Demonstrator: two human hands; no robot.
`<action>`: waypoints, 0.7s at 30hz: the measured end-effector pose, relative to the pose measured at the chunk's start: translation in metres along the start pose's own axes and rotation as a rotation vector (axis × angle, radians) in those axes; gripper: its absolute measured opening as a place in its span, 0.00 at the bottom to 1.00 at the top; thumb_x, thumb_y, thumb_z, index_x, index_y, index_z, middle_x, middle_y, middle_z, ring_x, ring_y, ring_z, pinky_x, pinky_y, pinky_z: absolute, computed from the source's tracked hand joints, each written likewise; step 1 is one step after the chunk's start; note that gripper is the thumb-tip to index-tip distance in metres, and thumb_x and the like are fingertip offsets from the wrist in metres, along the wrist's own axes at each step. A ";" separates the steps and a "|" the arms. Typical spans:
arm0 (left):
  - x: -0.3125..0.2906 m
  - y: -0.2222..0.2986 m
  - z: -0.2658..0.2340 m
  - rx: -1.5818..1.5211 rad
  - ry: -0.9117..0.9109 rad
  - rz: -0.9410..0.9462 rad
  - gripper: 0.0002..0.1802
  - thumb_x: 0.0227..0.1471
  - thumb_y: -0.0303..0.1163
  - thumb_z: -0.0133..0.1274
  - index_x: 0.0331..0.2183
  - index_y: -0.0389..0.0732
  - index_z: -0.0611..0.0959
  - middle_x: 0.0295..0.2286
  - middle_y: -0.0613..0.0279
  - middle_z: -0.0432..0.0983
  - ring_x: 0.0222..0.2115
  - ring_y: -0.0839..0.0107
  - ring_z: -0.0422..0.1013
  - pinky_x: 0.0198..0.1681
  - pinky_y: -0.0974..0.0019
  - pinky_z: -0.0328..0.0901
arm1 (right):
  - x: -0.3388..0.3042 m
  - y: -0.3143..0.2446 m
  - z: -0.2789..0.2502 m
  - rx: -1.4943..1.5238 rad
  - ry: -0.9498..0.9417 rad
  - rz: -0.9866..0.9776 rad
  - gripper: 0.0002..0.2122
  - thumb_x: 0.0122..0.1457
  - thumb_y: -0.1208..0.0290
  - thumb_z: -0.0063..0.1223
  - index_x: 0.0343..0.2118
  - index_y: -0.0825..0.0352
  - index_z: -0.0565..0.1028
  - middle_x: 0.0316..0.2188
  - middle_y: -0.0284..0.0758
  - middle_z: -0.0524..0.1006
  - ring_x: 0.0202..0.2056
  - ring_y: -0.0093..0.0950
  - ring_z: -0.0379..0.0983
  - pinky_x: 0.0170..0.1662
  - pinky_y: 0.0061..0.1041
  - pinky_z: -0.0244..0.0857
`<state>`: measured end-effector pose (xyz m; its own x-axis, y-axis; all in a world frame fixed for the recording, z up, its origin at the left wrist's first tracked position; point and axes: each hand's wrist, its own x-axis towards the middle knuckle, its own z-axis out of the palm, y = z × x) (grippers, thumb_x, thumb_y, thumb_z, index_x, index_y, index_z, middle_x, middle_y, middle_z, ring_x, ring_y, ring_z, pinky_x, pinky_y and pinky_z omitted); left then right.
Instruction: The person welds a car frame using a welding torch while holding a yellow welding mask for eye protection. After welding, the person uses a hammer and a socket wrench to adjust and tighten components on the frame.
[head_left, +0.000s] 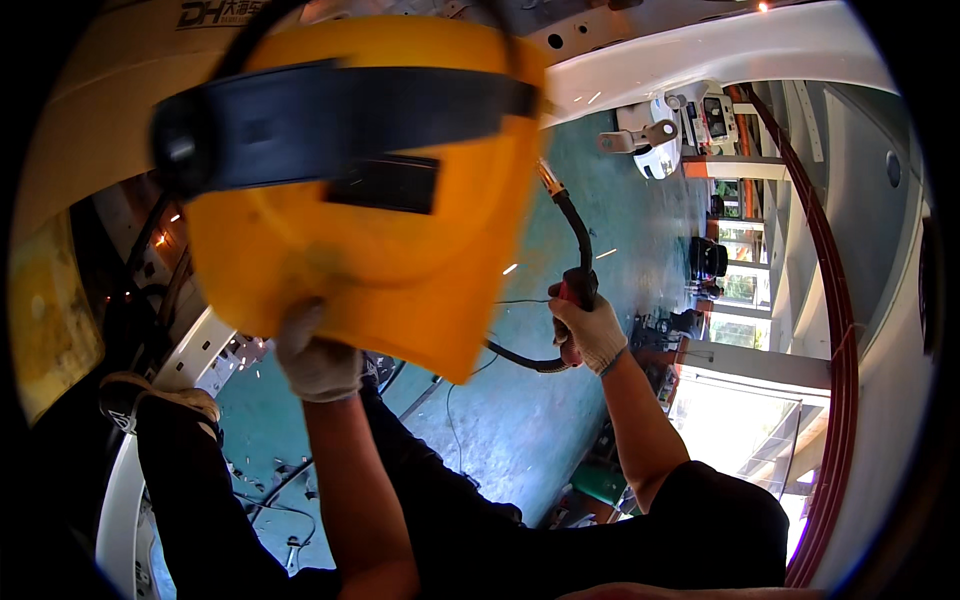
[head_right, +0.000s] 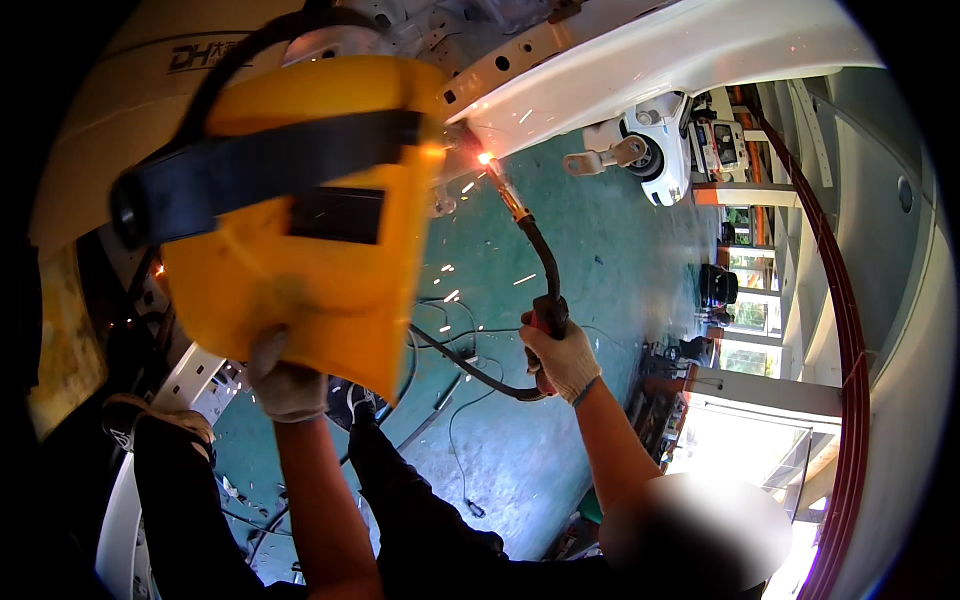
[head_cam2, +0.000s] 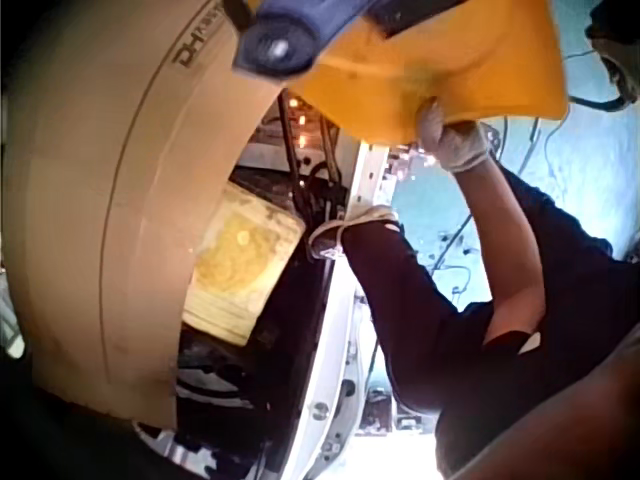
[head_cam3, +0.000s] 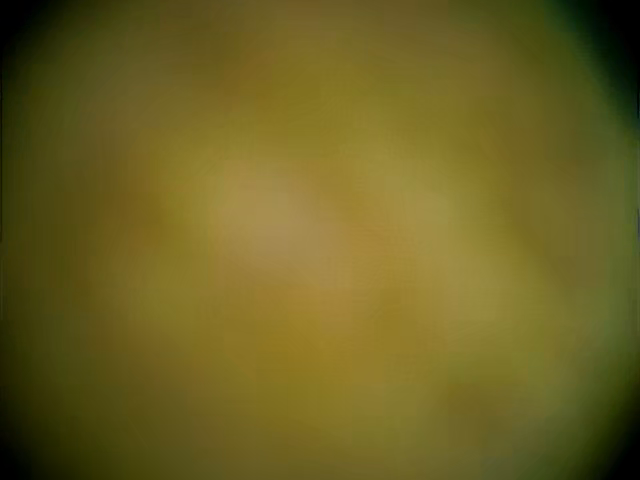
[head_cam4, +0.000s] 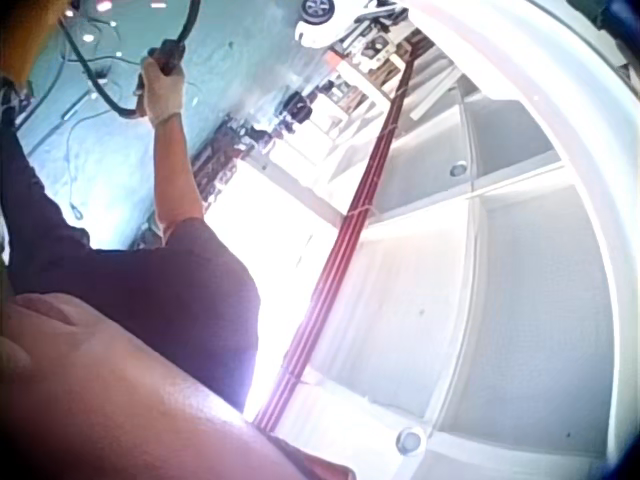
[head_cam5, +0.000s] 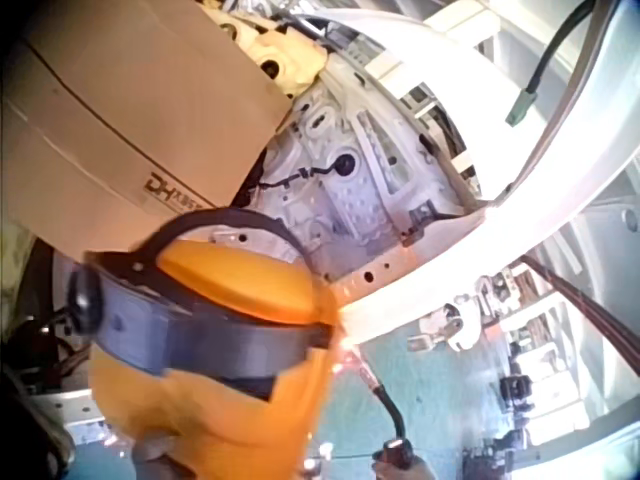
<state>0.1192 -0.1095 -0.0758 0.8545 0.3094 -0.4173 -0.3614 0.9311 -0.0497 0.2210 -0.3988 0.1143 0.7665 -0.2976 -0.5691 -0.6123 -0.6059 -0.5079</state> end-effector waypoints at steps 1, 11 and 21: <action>0.001 0.012 -0.008 -0.004 0.023 0.023 0.38 0.49 0.24 0.57 0.63 0.35 0.71 0.56 0.50 0.75 0.58 0.53 0.73 0.64 0.45 0.67 | 0.002 0.002 -0.001 -0.020 0.005 -0.003 0.16 0.60 0.68 0.63 0.47 0.73 0.77 0.25 0.33 0.77 0.22 0.24 0.74 0.28 0.28 0.72; 0.001 0.050 -0.048 0.023 0.133 0.120 0.39 0.49 0.23 0.55 0.64 0.34 0.69 0.56 0.48 0.75 0.58 0.53 0.73 0.63 0.45 0.68 | 0.004 0.003 -0.006 -0.063 0.005 0.009 0.15 0.60 0.70 0.64 0.46 0.72 0.78 0.25 0.32 0.77 0.23 0.23 0.74 0.28 0.27 0.72; 0.002 0.037 -0.039 0.075 0.143 0.123 0.39 0.47 0.24 0.59 0.63 0.34 0.71 0.55 0.49 0.75 0.57 0.52 0.73 0.64 0.45 0.67 | 0.004 -0.001 -0.012 -0.094 0.019 0.002 0.14 0.59 0.69 0.64 0.44 0.71 0.79 0.26 0.32 0.77 0.23 0.23 0.74 0.28 0.27 0.72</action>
<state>0.0932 -0.0814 -0.1138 0.7421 0.3958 -0.5410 -0.4260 0.9016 0.0752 0.2268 -0.4087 0.1204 0.7692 -0.3126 -0.5573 -0.5939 -0.6718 -0.4428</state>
